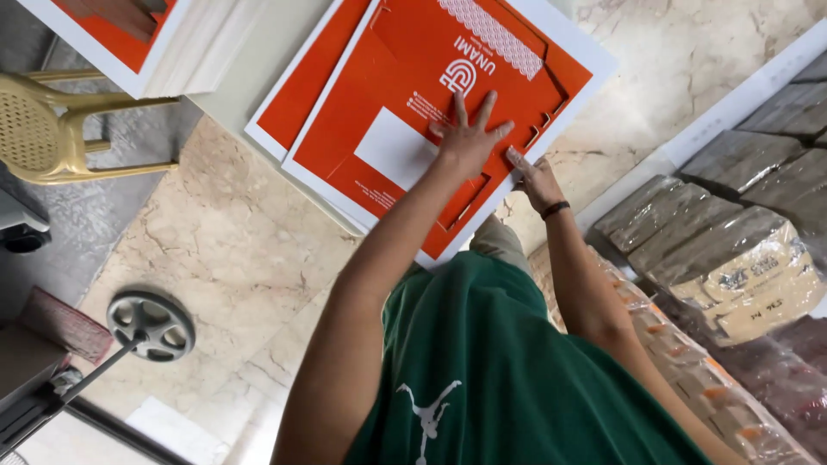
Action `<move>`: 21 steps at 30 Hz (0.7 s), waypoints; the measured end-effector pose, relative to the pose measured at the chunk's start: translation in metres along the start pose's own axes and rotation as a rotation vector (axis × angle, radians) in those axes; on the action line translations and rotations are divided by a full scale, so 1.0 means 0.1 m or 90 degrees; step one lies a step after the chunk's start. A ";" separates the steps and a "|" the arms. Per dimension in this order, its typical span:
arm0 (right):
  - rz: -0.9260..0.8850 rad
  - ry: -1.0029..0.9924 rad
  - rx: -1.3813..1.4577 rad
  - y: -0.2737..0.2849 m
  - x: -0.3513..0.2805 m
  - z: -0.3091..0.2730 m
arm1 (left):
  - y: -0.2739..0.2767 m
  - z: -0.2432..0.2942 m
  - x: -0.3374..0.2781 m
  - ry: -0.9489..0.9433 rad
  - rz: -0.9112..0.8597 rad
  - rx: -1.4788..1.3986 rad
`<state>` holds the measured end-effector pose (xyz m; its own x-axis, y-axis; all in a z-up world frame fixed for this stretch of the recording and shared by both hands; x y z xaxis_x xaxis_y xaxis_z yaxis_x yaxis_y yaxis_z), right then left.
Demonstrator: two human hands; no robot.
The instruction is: A worker is efficiently sorting and stacking flat cardboard box templates into a container on an assembly line.
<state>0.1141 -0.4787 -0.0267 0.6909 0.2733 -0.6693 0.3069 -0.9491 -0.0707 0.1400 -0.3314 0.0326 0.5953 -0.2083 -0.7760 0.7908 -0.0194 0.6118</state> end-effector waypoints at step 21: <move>-0.073 -0.056 0.047 -0.01 0.11 0.04 | 0.00 -0.44 0.16 0.109 0.066 -0.202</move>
<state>0.1193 -0.4756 -0.0368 0.5930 0.3691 -0.7156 0.3298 -0.9221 -0.2024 0.1557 -0.2920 0.0136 0.6687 -0.0269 -0.7430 0.7139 0.3024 0.6316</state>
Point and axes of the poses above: each hand's wrist, its own x-axis towards the middle knuckle, its own y-axis out of the back of the hand, z = x × y, the point moved 9 cm from there along x, towards the middle knuckle, and after that the axes turned 2 degrees about x, right-handed, at the moved point
